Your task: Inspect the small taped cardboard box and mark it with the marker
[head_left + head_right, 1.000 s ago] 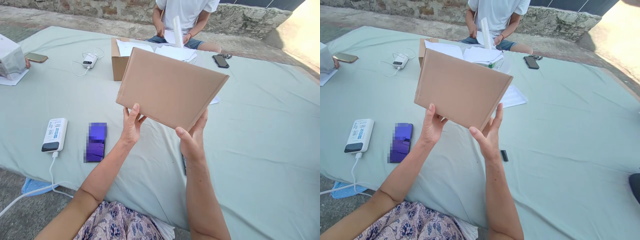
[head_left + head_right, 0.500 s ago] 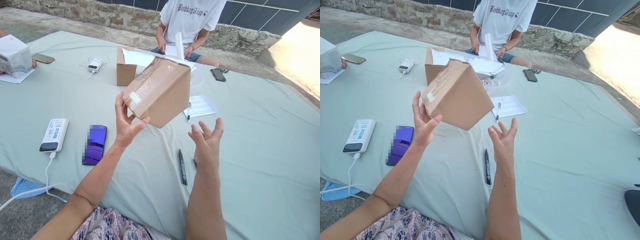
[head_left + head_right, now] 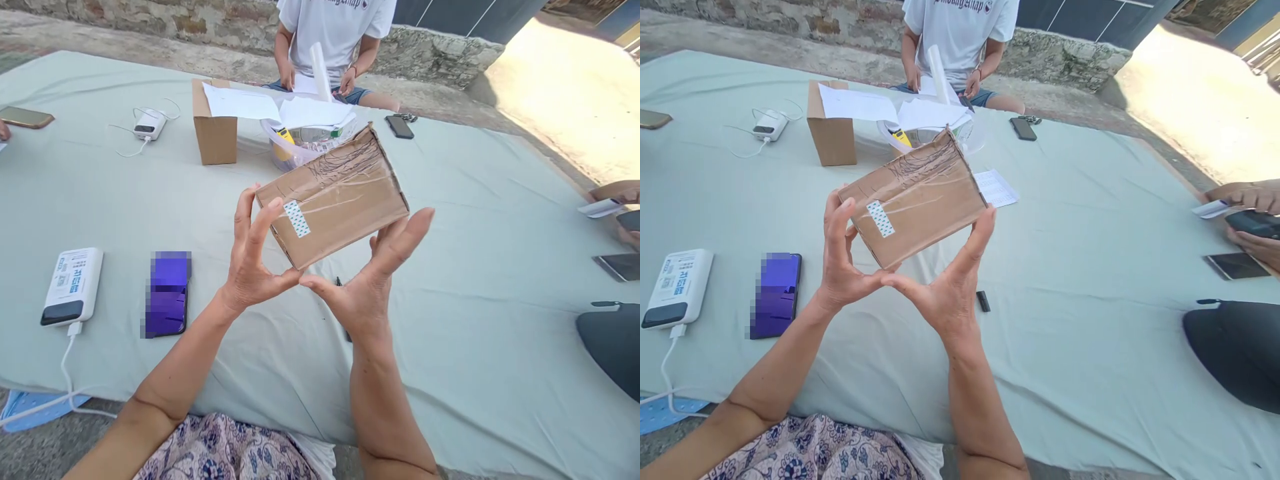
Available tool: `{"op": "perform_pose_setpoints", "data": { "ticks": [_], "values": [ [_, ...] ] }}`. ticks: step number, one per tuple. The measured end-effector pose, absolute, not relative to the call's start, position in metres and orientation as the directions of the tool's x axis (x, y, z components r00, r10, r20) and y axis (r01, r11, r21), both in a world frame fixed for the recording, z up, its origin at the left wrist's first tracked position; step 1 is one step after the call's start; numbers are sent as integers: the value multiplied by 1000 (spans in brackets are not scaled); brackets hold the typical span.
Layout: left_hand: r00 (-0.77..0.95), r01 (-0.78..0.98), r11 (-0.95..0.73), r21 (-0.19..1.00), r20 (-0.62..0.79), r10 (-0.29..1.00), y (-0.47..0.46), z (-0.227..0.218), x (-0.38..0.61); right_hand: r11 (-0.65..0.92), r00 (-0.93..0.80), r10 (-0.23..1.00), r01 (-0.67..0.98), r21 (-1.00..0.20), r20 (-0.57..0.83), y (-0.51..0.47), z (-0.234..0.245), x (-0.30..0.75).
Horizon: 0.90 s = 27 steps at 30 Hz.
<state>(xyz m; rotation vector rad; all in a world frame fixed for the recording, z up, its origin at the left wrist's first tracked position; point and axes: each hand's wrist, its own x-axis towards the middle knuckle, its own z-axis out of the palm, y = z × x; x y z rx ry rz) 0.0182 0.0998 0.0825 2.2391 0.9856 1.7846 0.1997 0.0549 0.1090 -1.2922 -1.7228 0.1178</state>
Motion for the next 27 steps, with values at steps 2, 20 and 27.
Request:
{"op": "perform_pose_setpoints", "data": {
  "ticks": [2, 20, 27],
  "values": [
    [115, 416, -794, 442, 841, 529, 99, 83, 21, 419, 33, 782, 711, -564, 622, 56, 108, 198],
    [173, 131, -697, 705, 676, 716, 95, 88, 13, 350, 485, 750, 285, -892, 450, 55, 122, 222],
    [145, 220, -722, 655, 710, 689, 94, 95, 8, 280, 478, 786, 291, -915, 392, 56, 120, 219]
  ]
}}
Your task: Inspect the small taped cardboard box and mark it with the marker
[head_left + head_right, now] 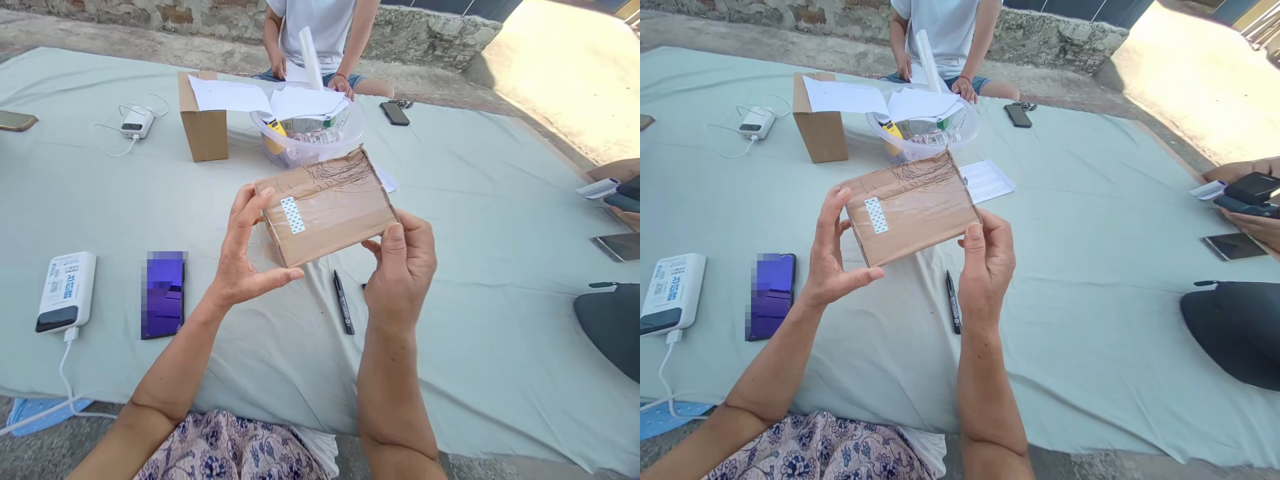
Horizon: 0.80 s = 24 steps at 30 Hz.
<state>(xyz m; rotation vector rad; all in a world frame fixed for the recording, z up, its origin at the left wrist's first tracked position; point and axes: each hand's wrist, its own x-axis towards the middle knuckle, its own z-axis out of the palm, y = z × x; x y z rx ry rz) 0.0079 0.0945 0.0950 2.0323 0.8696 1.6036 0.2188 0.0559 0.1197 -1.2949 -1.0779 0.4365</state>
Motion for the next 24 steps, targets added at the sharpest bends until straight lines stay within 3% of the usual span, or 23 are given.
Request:
{"op": "perform_pose_setpoints", "data": {
  "ticks": [7, 13, 19, 24],
  "values": [
    [109, 309, -703, 641, 710, 695, 92, 92, 18, 237, 483, 822, 191, -953, 301, 63, 114, 221],
    [27, 326, -646, 690, 676, 736, 87, 94, 23, 298, 287, 887, 243, -923, 362, 65, 110, 217],
    [-65, 88, -471, 878, 477, 877, 83, 96, 27, 278, 267, 906, 207, -938, 328, 62, 111, 217],
    [-131, 35, -399, 916, 400, 907, 81, 101, 28, 352, 194, 912, 84, -932, 362, 58, 116, 211]
  ]
}}
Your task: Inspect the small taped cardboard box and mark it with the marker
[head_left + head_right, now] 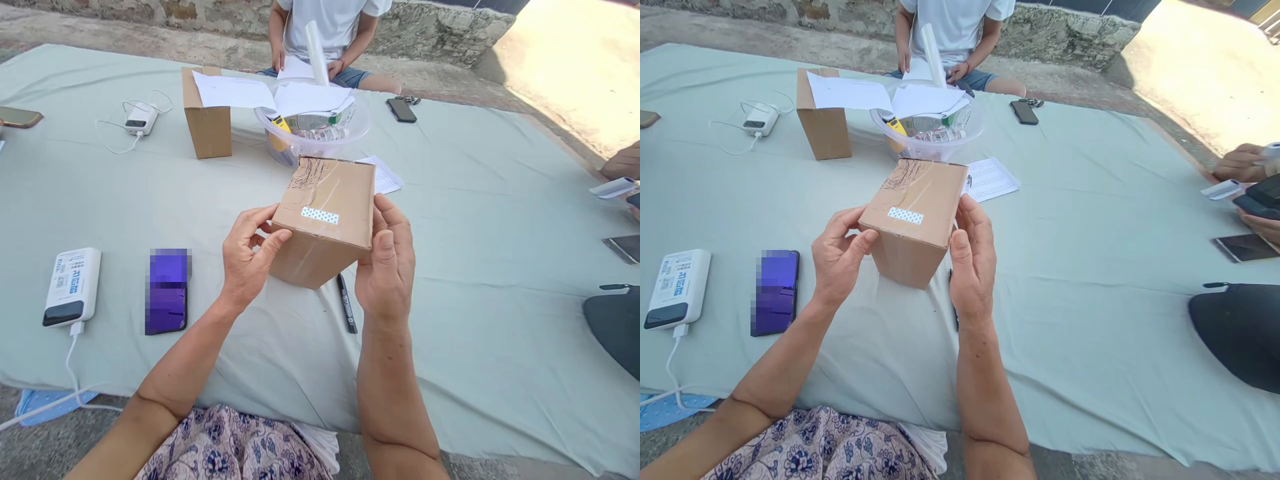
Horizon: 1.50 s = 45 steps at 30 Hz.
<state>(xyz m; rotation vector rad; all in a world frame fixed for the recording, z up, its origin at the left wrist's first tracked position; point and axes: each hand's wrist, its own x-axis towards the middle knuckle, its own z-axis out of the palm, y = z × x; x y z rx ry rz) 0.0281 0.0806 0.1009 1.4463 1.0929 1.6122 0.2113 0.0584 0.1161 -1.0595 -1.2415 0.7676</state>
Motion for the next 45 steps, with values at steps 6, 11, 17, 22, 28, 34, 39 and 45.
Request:
{"op": "perform_pose_setpoints", "data": {
  "ticks": [6, 11, 17, 22, 28, 34, 39, 45],
  "values": [
    [-166, 78, -467, 881, 474, 865, 78, 106, 24, 386, 107, 896, 288, -876, 430, 53, 120, 205],
    [-61, 33, -527, 849, 528, 847, 76, 102, 28, 376, 114, 897, 311, -873, 427, 48, 122, 201],
    [33, 62, -575, 816, 574, 818, 79, 102, 28, 374, 89, 905, 303, -877, 417, 46, 122, 199],
    [-134, 115, -557, 823, 568, 812, 86, 105, 14, 316, -3, 944, 281, -906, 329, 54, 115, 203],
    [-385, -60, -389, 919, 338, 859, 102, 101, -7, 173, -37, 984, 378, -909, 172, 62, 112, 208],
    [-429, -260, -247, 933, 118, 896, 103, 102, -5, 172, 61, 975, 417, -893, 216, 62, 113, 219],
    [-403, -375, -184, 908, 19, 915, 104, 102, -2, 246, 140, 932, 436, -866, 335, 60, 112, 222],
    [-305, -520, -91, 850, -85, 949, 111, 100, -9, 355, 107, 901, 377, -856, 421, 61, 112, 224]
  ]
}}
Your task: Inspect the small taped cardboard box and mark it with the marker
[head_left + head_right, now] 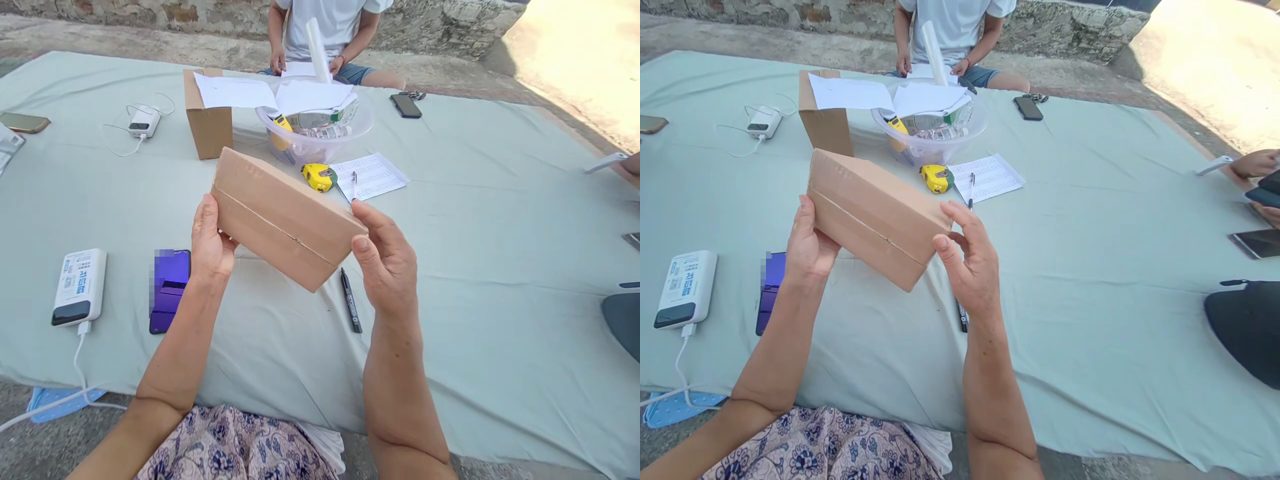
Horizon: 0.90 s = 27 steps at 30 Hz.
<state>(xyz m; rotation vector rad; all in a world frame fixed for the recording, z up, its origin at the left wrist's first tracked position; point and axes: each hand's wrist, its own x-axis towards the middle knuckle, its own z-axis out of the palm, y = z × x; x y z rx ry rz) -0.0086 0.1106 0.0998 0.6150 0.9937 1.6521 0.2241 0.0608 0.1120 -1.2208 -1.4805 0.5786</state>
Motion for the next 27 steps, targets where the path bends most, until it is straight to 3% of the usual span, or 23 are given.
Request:
{"op": "perform_pose_setpoints", "data": {
  "ticks": [5, 12, 17, 21, 27],
  "values": [
    [-280, -550, -2, 835, -182, 943, 111, 99, -8, 431, 37, 874, 402, -808, 484, 62, 110, 228],
    [-254, -486, 27, 873, -171, 952, 109, 101, -9, 433, -46, 883, 465, -772, 467, 63, 108, 228],
    [-308, -183, -45, 982, -14, 951, 105, 104, -9, 395, 56, 892, 392, -831, 450, 64, 106, 237],
    [-297, 101, -103, 989, 129, 946, 98, 108, -5, 353, 104, 906, 344, -870, 409, 64, 107, 241],
    [-222, 249, -113, 962, 170, 960, 90, 112, 2, 340, 119, 911, 324, -883, 395, 63, 108, 237]
  ]
}}
